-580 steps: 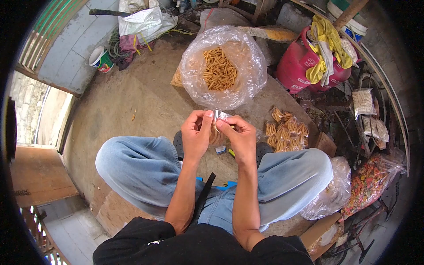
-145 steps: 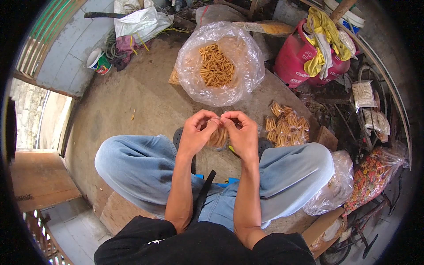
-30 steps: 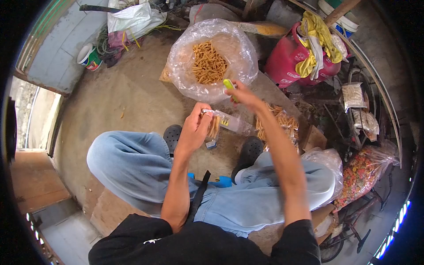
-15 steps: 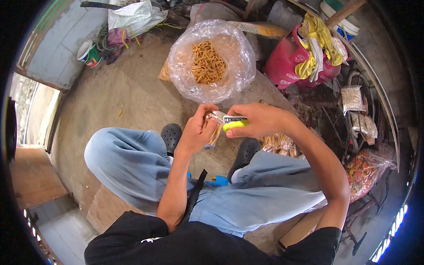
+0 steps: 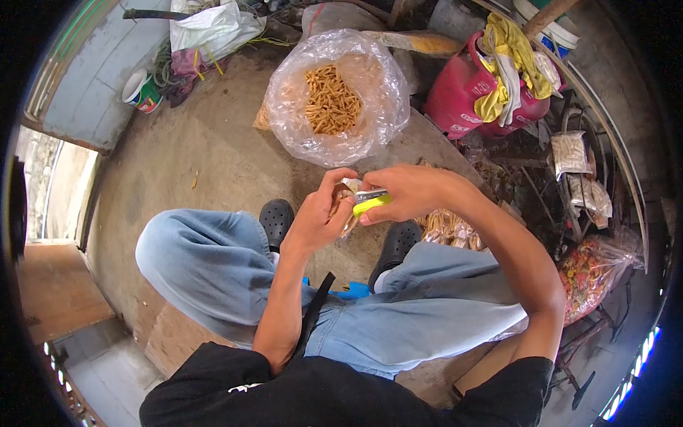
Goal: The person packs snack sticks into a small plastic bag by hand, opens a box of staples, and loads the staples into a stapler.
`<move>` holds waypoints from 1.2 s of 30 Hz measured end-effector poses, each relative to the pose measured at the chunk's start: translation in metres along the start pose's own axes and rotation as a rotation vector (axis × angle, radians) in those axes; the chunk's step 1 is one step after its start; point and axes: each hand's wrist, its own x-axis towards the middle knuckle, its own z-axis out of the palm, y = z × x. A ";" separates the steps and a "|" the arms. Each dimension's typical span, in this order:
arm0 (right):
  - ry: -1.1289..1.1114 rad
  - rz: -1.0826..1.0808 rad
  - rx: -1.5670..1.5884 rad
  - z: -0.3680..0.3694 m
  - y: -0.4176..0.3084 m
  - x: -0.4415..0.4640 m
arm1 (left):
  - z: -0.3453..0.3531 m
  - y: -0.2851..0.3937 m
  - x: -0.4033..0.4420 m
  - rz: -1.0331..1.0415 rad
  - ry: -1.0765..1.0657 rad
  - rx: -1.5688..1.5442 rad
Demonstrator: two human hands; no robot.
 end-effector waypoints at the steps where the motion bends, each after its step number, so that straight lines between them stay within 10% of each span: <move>1: -0.005 -0.008 0.015 0.000 -0.001 0.000 | 0.000 -0.001 0.000 -0.001 0.000 0.001; 36: 0.345 -0.231 -0.133 0.017 -0.010 0.002 | -0.010 0.002 -0.005 0.009 0.122 -0.186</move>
